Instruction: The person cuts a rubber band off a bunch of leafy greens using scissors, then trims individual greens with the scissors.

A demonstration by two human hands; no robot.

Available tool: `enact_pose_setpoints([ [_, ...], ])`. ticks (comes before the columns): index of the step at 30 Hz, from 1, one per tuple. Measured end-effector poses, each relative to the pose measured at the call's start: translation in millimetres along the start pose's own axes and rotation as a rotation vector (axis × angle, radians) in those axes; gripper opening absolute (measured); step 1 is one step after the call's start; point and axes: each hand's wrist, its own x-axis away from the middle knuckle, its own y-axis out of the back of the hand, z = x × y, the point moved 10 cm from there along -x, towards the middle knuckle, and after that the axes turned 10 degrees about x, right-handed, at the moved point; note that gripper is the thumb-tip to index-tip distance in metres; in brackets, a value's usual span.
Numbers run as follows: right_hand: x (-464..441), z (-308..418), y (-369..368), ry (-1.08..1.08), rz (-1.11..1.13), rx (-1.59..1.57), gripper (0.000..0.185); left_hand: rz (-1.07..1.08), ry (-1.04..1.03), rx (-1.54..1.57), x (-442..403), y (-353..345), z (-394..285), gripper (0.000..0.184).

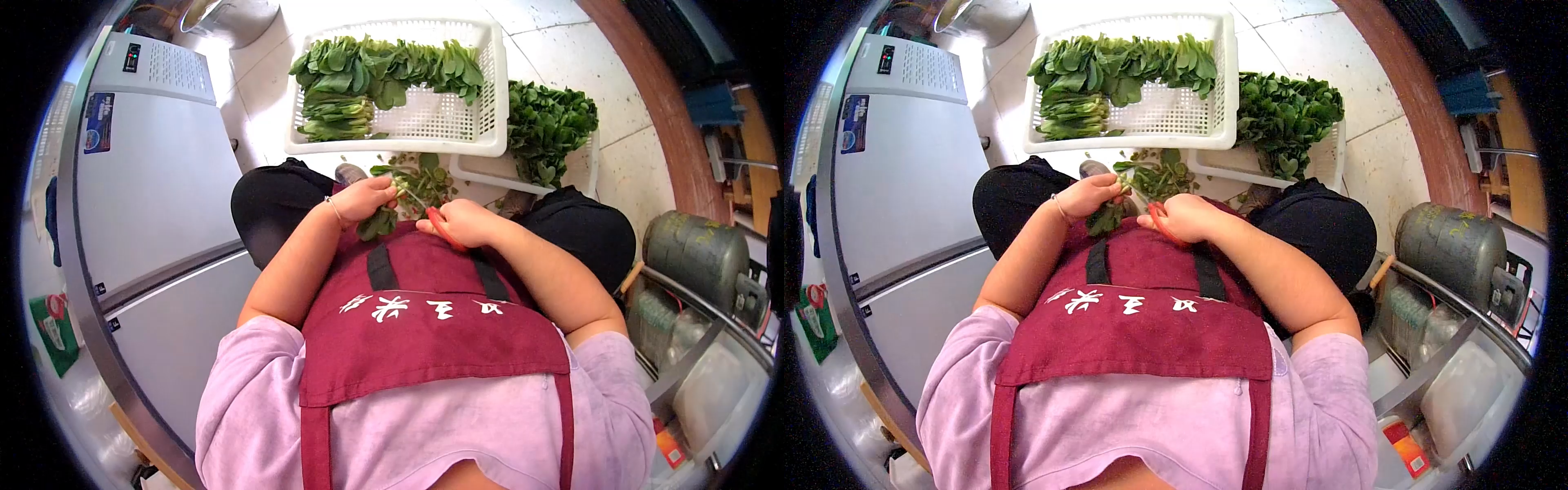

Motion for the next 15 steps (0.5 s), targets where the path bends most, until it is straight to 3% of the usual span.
enact_pose_setpoints([
  [4,-2,-6,-2,-0.036,0.055,-0.09,0.067,0.013,0.013,0.026,-7,2,11,0.028],
  [9,7,2,20,0.006,-0.064,-0.035,0.064,-0.015,0.026,-0.043,-9,15,7,0.027],
  [12,25,0,49,-0.015,-0.217,-0.101,0.06,-0.064,-0.122,-0.133,-9,43,-27,0.027],
  [14,32,0,61,-0.003,-0.287,-0.122,0.055,-0.103,-0.081,-0.249,-9,59,-71,0.025],
  [15,36,2,69,0.039,-0.361,-0.24,0.052,-0.14,-0.121,-0.09,-18,68,-85,0.024],
])
